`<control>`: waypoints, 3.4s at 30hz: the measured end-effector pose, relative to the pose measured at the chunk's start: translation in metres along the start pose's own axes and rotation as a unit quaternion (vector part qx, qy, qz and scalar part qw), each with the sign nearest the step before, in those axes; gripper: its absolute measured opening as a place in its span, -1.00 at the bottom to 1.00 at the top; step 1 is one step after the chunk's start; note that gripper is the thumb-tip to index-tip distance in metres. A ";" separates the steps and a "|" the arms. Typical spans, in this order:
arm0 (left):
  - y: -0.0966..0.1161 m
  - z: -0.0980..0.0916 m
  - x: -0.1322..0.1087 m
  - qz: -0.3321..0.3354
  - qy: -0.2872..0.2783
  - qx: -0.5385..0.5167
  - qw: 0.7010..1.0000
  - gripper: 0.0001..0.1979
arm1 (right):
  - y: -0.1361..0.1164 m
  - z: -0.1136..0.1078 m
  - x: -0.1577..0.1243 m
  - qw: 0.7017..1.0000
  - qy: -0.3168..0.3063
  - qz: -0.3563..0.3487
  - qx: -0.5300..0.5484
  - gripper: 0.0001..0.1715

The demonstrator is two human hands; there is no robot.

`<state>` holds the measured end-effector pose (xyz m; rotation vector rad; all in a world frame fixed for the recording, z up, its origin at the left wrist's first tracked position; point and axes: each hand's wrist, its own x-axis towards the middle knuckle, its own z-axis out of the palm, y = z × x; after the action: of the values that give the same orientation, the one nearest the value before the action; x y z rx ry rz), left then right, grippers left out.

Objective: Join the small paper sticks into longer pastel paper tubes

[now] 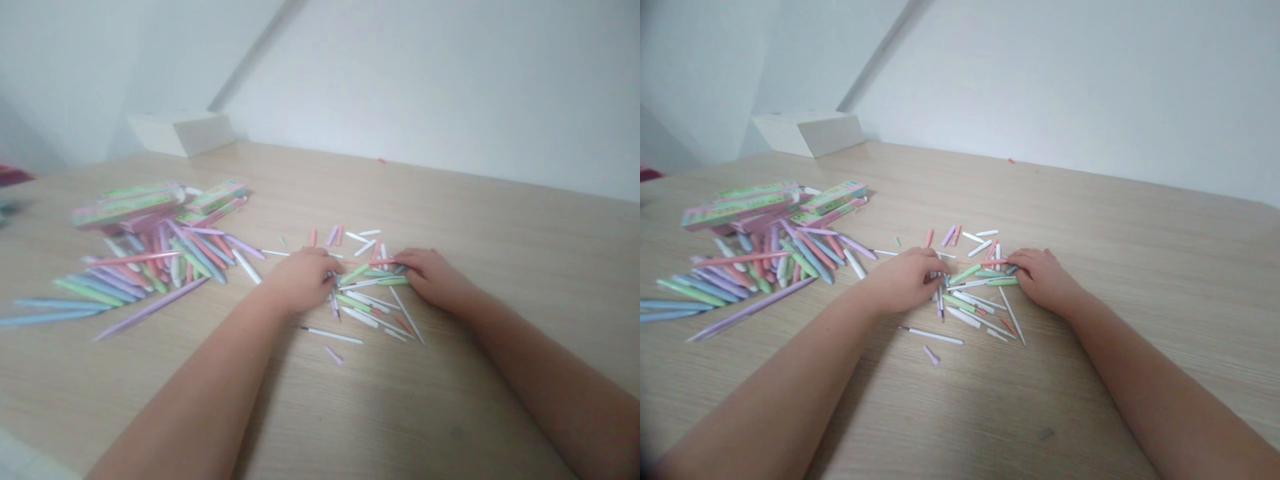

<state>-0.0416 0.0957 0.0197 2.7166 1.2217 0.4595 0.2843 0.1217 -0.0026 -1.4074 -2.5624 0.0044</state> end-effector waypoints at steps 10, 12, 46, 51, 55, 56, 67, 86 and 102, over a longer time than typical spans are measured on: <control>0.004 0.005 0.003 -0.014 -0.006 0.020 1.000 -0.73 | 0.000 -0.007 0.003 1.000 -0.027 -0.004 0.002 -0.49; 0.005 0.006 0.003 -0.017 -0.007 0.017 1.000 -0.73 | 0.004 -0.007 0.002 0.999 -0.031 0.006 -0.006 -0.49; 0.009 0.009 0.004 -0.016 -0.008 0.039 0.999 -0.73 | -0.002 -0.032 0.003 0.984 -0.127 0.089 -0.090 -0.66; 0.011 0.010 0.005 -0.030 -0.011 0.038 0.999 -0.73 | -0.010 -0.036 0.003 0.976 -0.137 0.135 -0.104 -0.65; 0.011 0.013 0.005 -0.033 -0.002 0.041 0.999 -0.73 | -0.013 -0.037 0.003 0.970 -0.137 0.168 -0.105 -0.70; 0.011 0.014 0.005 -0.033 -0.001 0.042 0.999 -0.74 | -0.013 -0.036 0.003 0.970 -0.136 0.173 -0.105 -0.71; 0.012 0.014 0.006 -0.041 -0.003 0.032 0.999 -0.75 | -0.010 -0.042 -0.002 0.969 -0.158 0.179 -0.056 -0.77; 0.008 0.017 0.006 -0.032 0.018 -0.029 0.999 -0.72 | 0.002 -0.037 0.009 0.987 -0.155 0.049 -0.009 -0.60; 0.005 0.002 0.005 -0.137 0.146 -0.184 0.962 -0.69 | -0.034 -0.034 0.012 0.996 -0.047 0.062 0.036 -0.71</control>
<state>-0.0342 0.0966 0.0201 2.1827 1.3897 0.9667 0.2568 0.1099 0.0368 -1.5719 -2.5148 0.1864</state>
